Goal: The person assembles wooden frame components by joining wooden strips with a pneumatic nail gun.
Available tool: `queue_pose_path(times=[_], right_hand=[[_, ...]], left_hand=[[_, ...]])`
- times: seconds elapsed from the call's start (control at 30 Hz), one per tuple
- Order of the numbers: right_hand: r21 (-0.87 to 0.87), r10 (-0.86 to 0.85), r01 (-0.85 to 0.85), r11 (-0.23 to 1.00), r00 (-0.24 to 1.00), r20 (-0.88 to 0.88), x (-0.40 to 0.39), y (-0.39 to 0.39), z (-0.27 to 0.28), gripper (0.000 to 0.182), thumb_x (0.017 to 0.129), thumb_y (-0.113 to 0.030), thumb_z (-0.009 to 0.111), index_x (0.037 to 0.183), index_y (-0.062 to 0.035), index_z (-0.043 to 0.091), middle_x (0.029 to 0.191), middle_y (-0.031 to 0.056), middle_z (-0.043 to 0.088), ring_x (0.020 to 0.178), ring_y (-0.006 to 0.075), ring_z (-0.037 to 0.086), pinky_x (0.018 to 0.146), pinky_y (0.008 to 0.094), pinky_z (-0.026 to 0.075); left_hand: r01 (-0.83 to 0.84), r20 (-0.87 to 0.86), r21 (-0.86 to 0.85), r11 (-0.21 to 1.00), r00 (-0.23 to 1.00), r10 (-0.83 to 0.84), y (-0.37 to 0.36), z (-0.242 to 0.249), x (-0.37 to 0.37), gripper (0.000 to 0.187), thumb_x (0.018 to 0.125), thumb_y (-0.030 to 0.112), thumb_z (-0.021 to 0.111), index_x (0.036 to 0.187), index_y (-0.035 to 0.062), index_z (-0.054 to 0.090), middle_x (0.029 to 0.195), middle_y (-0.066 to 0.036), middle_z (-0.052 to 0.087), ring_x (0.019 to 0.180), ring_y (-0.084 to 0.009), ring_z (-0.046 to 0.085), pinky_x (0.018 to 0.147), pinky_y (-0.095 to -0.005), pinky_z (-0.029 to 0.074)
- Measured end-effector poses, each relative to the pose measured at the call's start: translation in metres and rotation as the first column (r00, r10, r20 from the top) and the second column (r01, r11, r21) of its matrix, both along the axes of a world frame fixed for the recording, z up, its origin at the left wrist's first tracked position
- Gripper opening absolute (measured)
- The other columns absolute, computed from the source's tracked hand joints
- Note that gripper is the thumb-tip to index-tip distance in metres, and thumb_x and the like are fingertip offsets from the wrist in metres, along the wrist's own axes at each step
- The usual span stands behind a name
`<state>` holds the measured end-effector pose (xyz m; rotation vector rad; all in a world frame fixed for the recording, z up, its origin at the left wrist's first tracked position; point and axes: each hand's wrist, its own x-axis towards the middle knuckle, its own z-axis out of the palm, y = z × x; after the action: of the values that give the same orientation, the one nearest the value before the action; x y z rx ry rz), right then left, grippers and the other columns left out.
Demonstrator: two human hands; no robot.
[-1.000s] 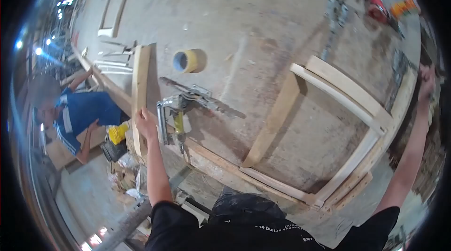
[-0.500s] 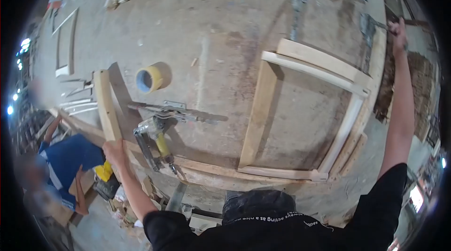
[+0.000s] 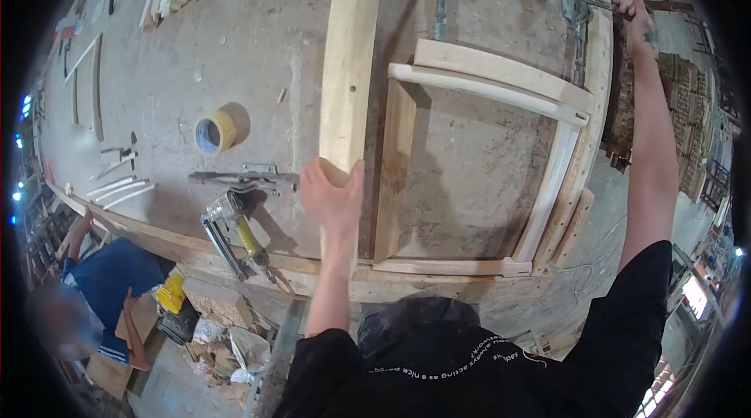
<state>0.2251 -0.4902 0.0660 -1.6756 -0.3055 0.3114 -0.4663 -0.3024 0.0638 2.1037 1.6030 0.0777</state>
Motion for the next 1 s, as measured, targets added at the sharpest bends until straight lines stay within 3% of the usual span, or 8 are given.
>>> queue_pose_path(times=[0.37, 0.5, 0.57, 0.7, 0.73, 0.87, 0.93, 1.0], right_hand=[[0.168, 0.03, -0.033, 0.985, 0.999, 0.022, 0.002, -0.003, -0.013, 0.046, 0.106, -0.04, 0.056, 0.073, -0.0151, 0.036, 0.073, 0.003, 0.05, 0.095, 0.0219, 0.063, 0.098, 0.0403, 0.043], [0.082, -0.06, 0.06, 0.995, 0.998, 0.004, -0.034, 0.013, 0.002, 0.047, 0.106, -0.041, 0.056, 0.073, -0.0152, 0.035, 0.071, 0.0023, 0.048, 0.087, 0.0204, 0.061, 0.095, 0.0385, 0.043], [0.081, -0.088, 0.082, 0.993, 0.994, 0.07, -0.047, 0.015, 0.007, 0.047, 0.104, -0.041, 0.058, 0.072, -0.0149, 0.036, 0.07, 0.0018, 0.046, 0.084, 0.0198, 0.06, 0.092, 0.0358, 0.042], [0.195, -0.042, 0.035, 0.98, 0.999, 0.032, 0.019, -0.009, -0.045, 0.043, 0.1, -0.038, 0.063, 0.069, -0.0095, 0.057, 0.068, 0.0065, 0.061, 0.085, 0.0207, 0.064, 0.085, 0.0369, 0.046], [0.113, -0.246, 0.228, 0.967, 0.951, 0.186, -0.069, 0.036, 0.015, 0.057, 0.096, -0.045, 0.068, 0.054, -0.0104, 0.051, 0.053, 0.0062, 0.053, 0.053, 0.02, 0.056, 0.054, 0.0349, 0.046], [0.238, -0.103, 0.06, 0.969, 0.98, 0.173, -0.046, 0.023, -0.006, 0.059, 0.098, -0.045, 0.067, 0.052, -0.0127, 0.047, 0.05, 0.0049, 0.048, 0.047, 0.0192, 0.048, 0.05, 0.0361, 0.039], [0.218, -0.059, 0.022, 0.976, 0.985, 0.162, -0.033, 0.014, -0.007, 0.058, 0.098, -0.045, 0.067, 0.055, -0.0124, 0.048, 0.051, 0.0045, 0.048, 0.047, 0.0191, 0.047, 0.05, 0.0362, 0.038], [0.08, -0.099, 0.088, 0.993, 0.984, 0.15, -0.024, 0.002, -0.013, 0.055, 0.097, -0.046, 0.067, 0.057, -0.0118, 0.05, 0.053, 0.0045, 0.049, 0.048, 0.0189, 0.047, 0.051, 0.0363, 0.037]], left_hand=[[0.291, -0.005, 0.36, 0.886, 0.951, -0.31, 0.018, -0.034, -0.052, 0.04, 0.096, 0.028, 0.068, 0.117, -0.0043, 0.058, 0.099, -0.018, 0.056, 0.094, -0.0356, 0.054, 0.083, -0.0488, 0.044], [-0.365, 0.249, 0.364, 0.857, 0.925, 0.288, 0.178, -0.025, -0.12, 0.039, 0.102, 0.033, 0.061, 0.111, -0.005, 0.063, 0.095, -0.018, 0.063, 0.095, -0.0352, 0.059, 0.086, -0.0461, 0.047], [-0.225, -0.157, 0.65, 0.726, 0.895, 0.417, 0.247, -0.074, -0.193, 0.052, 0.1, 0.042, 0.062, 0.116, -0.0076, 0.063, 0.103, -0.022, 0.066, 0.102, -0.0397, 0.06, 0.092, -0.0465, 0.048], [-0.355, -0.284, 0.667, 0.654, 0.691, 0.665, 0.273, -0.065, -0.165, 0.062, 0.1, 0.049, 0.059, 0.121, -0.0092, 0.062, 0.119, -0.029, 0.064, 0.115, -0.0427, 0.059, 0.101, -0.0478, 0.046], [-0.302, -0.076, 0.652, 0.695, 0.886, 0.457, 0.292, -0.06, -0.135, 0.061, 0.1, 0.049, 0.06, 0.121, -0.0078, 0.062, 0.119, -0.028, 0.063, 0.114, -0.041, 0.059, 0.101, -0.0475, 0.046], [-0.279, 0.366, 0.45, 0.848, 0.924, 0.11, 0.228, 0.021, 0.039, 0.06, 0.099, 0.052, 0.061, 0.118, -0.0055, 0.063, 0.119, -0.023, 0.062, 0.112, -0.0367, 0.059, 0.1, -0.046, 0.046], [-0.188, 0.085, 0.799, 0.571, 0.976, 0.202, 0.218, -0.012, -0.023, 0.065, 0.098, 0.055, 0.062, 0.12, -0.0065, 0.062, 0.12, -0.021, 0.062, 0.115, -0.0353, 0.058, 0.099, -0.0459, 0.047], [0.003, -0.446, 0.704, 0.71, 0.78, 0.438, 0.273, -0.083, -0.162, 0.078, 0.098, 0.066, 0.05, 0.102, -0.0085, 0.073, 0.119, -0.025, 0.068, 0.117, -0.035, 0.061, 0.098, -0.0469, 0.049]])
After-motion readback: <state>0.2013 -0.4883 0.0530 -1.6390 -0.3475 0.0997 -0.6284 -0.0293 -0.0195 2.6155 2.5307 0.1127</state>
